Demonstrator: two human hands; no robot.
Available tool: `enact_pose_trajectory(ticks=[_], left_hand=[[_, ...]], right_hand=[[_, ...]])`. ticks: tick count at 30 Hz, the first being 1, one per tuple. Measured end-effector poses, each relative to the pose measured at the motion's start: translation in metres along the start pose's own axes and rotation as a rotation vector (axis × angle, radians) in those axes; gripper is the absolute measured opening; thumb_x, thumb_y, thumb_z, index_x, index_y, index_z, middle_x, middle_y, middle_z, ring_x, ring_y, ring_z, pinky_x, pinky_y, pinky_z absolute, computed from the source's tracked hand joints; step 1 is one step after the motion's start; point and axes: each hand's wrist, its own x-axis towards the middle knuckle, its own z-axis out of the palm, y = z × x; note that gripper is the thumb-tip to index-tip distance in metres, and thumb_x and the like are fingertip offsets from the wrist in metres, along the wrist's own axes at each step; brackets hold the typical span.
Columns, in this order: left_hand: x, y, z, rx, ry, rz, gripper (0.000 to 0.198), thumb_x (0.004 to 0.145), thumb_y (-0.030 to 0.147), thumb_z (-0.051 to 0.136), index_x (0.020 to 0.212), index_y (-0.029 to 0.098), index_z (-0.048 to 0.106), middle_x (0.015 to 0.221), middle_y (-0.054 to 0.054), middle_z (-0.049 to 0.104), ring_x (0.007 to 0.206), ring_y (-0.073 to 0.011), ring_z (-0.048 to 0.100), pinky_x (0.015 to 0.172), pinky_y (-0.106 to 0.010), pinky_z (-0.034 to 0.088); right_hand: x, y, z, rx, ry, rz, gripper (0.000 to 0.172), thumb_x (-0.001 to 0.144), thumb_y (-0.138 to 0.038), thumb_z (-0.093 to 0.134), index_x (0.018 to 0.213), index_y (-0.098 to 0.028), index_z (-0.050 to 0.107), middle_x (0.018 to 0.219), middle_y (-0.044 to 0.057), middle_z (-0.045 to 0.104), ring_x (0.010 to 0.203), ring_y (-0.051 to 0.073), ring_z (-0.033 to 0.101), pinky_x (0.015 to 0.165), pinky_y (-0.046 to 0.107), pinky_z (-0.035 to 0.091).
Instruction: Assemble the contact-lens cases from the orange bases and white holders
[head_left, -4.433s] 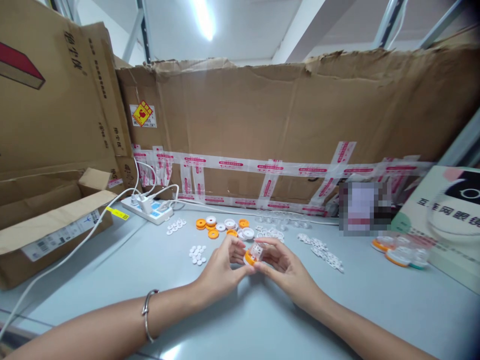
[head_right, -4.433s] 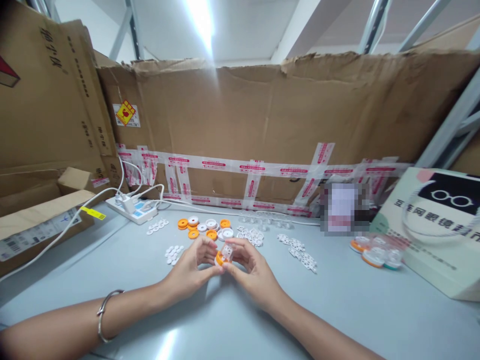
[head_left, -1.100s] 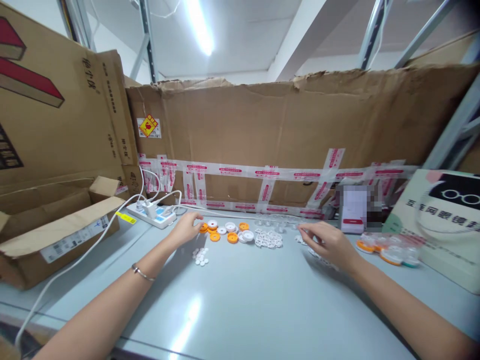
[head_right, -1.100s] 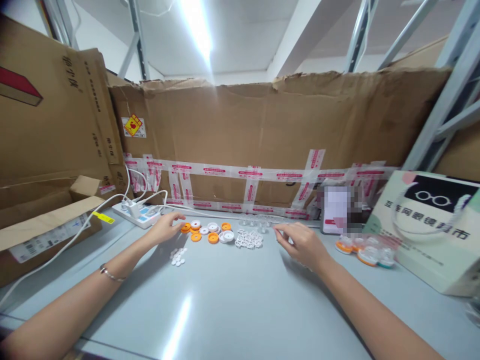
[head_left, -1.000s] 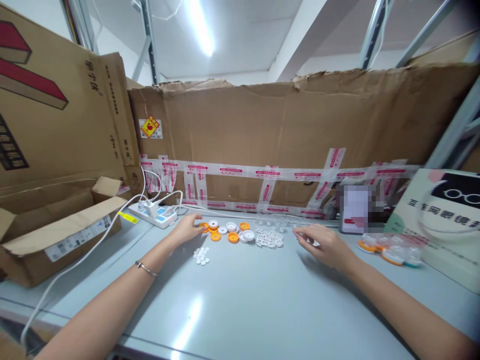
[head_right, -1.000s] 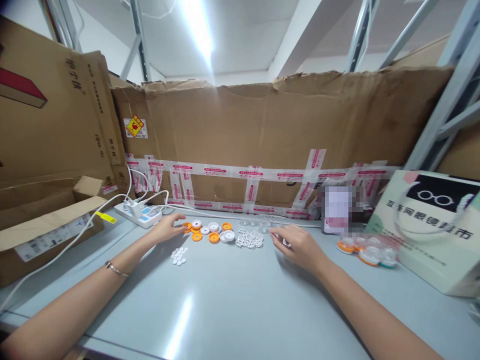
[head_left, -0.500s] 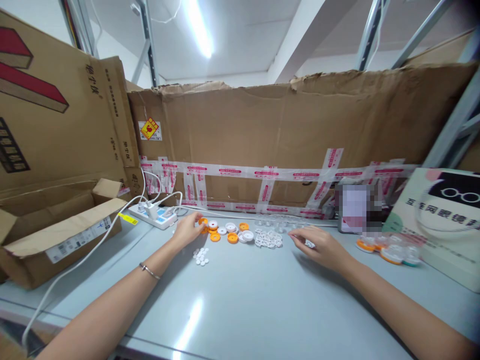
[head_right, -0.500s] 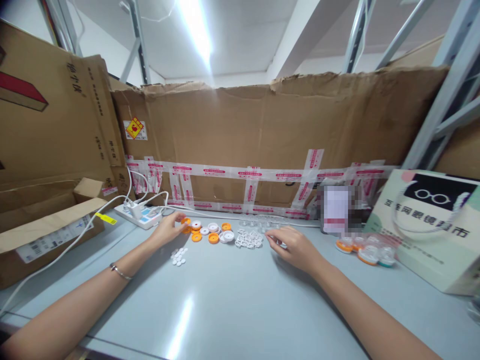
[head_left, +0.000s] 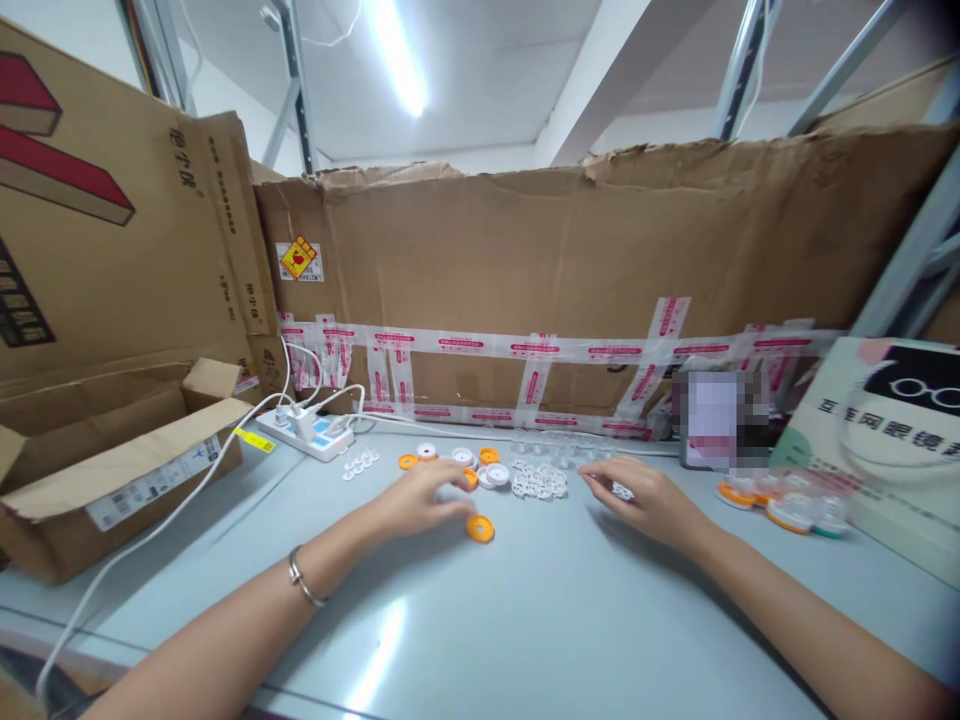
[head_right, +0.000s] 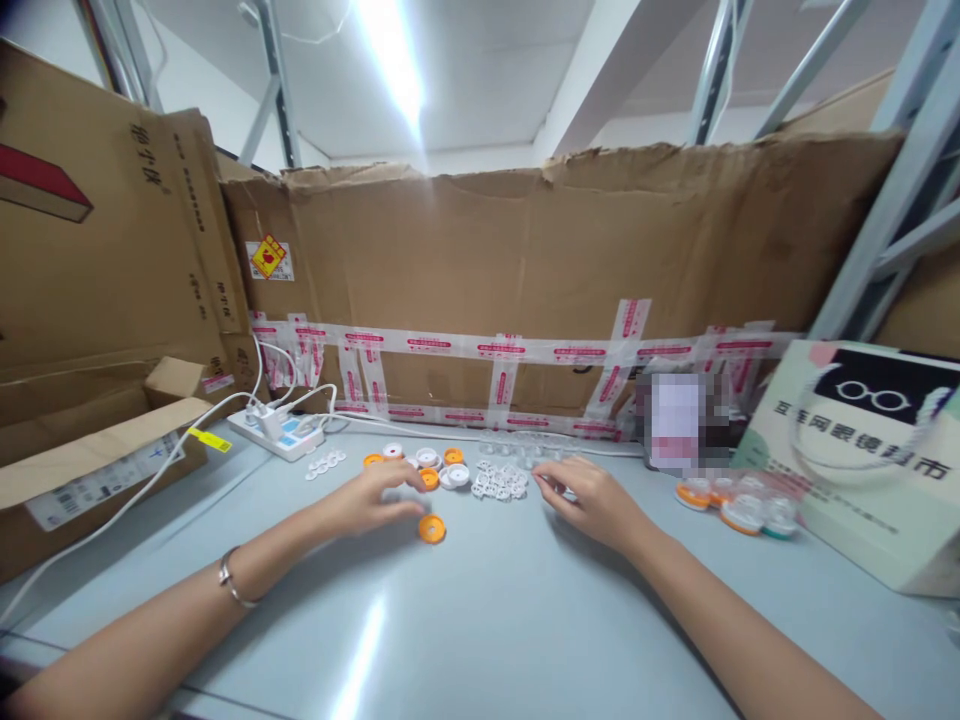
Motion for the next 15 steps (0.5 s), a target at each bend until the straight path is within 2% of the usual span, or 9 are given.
enact_pose_trajectory(ticks=[2, 3, 5, 7, 9, 12, 15], left_hand=[[-0.001, -0.017, -0.016, 0.122, 0.085, -0.223, 0.016, 0.082, 0.028, 0.048, 0.086, 0.018, 0.059, 0.09, -0.004, 0.064, 0.083, -0.0148, 0.057, 0.075, -0.023, 0.042], [-0.003, -0.026, -0.026, 0.229, 0.068, -0.374, 0.014, 0.08, 0.027, 0.049, 0.083, 0.018, 0.06, 0.087, -0.003, 0.064, 0.081, -0.0151, 0.058, 0.073, -0.023, 0.042], [-0.009, -0.044, -0.045, 0.307, 0.057, -0.504, 0.009, 0.073, 0.021, 0.053, 0.073, 0.016, 0.06, 0.077, -0.006, 0.064, 0.075, -0.0197, 0.059, 0.068, -0.026, 0.042], [-0.018, -0.059, -0.061, 0.364, 0.051, -0.604, 0.002, 0.063, 0.016, 0.058, 0.065, 0.015, 0.059, 0.073, -0.008, 0.063, 0.074, -0.0234, 0.059, 0.066, -0.028, 0.043], [-0.026, -0.069, -0.07, 0.398, 0.025, -0.68, 0.008, 0.054, 0.014, 0.061, 0.061, 0.016, 0.057, 0.071, -0.007, 0.063, 0.072, -0.0241, 0.059, 0.064, -0.028, 0.043], [-0.033, -0.077, -0.072, 0.423, -0.028, -0.763, 0.011, 0.048, 0.013, 0.062, 0.054, 0.017, 0.054, 0.063, -0.006, 0.061, 0.066, -0.024, 0.06, 0.06, -0.028, 0.043], [-0.035, -0.079, -0.069, 0.435, -0.06, -0.801, 0.011, 0.048, 0.012, 0.06, 0.049, 0.018, 0.05, 0.054, -0.005, 0.059, 0.065, -0.0251, 0.06, 0.061, -0.029, 0.044]], right_hand=[[0.0, 0.0, 0.0, 0.002, -0.004, 0.004, 0.019, 0.086, -0.021, 0.041, 0.089, -0.02, 0.059, 0.074, 0.004, 0.068, 0.066, 0.016, 0.06, 0.064, 0.029, 0.047], [0.0, 0.0, 0.0, 0.003, -0.005, 0.007, 0.019, 0.086, -0.021, 0.041, 0.089, -0.02, 0.059, 0.074, 0.004, 0.068, 0.066, 0.016, 0.061, 0.064, 0.029, 0.047], [-0.001, 0.0, 0.0, 0.003, -0.005, 0.015, 0.019, 0.086, -0.022, 0.041, 0.089, -0.02, 0.059, 0.075, 0.004, 0.068, 0.067, 0.016, 0.061, 0.064, 0.029, 0.047], [-0.001, 0.0, 0.0, 0.003, -0.002, 0.017, 0.019, 0.086, -0.022, 0.041, 0.089, -0.021, 0.059, 0.075, 0.004, 0.068, 0.067, 0.016, 0.061, 0.064, 0.029, 0.048], [-0.001, -0.001, 0.0, 0.005, -0.003, 0.021, 0.019, 0.086, -0.022, 0.041, 0.089, -0.021, 0.059, 0.075, 0.004, 0.069, 0.067, 0.016, 0.061, 0.065, 0.029, 0.048], [0.0, -0.003, 0.0, 0.012, -0.02, 0.026, 0.019, 0.086, -0.022, 0.041, 0.089, -0.021, 0.059, 0.077, 0.005, 0.069, 0.068, 0.017, 0.062, 0.066, 0.03, 0.048], [0.002, -0.008, -0.001, 0.033, -0.035, 0.017, 0.019, 0.086, -0.023, 0.04, 0.089, -0.021, 0.059, 0.076, 0.004, 0.069, 0.066, 0.016, 0.061, 0.066, 0.031, 0.048]])
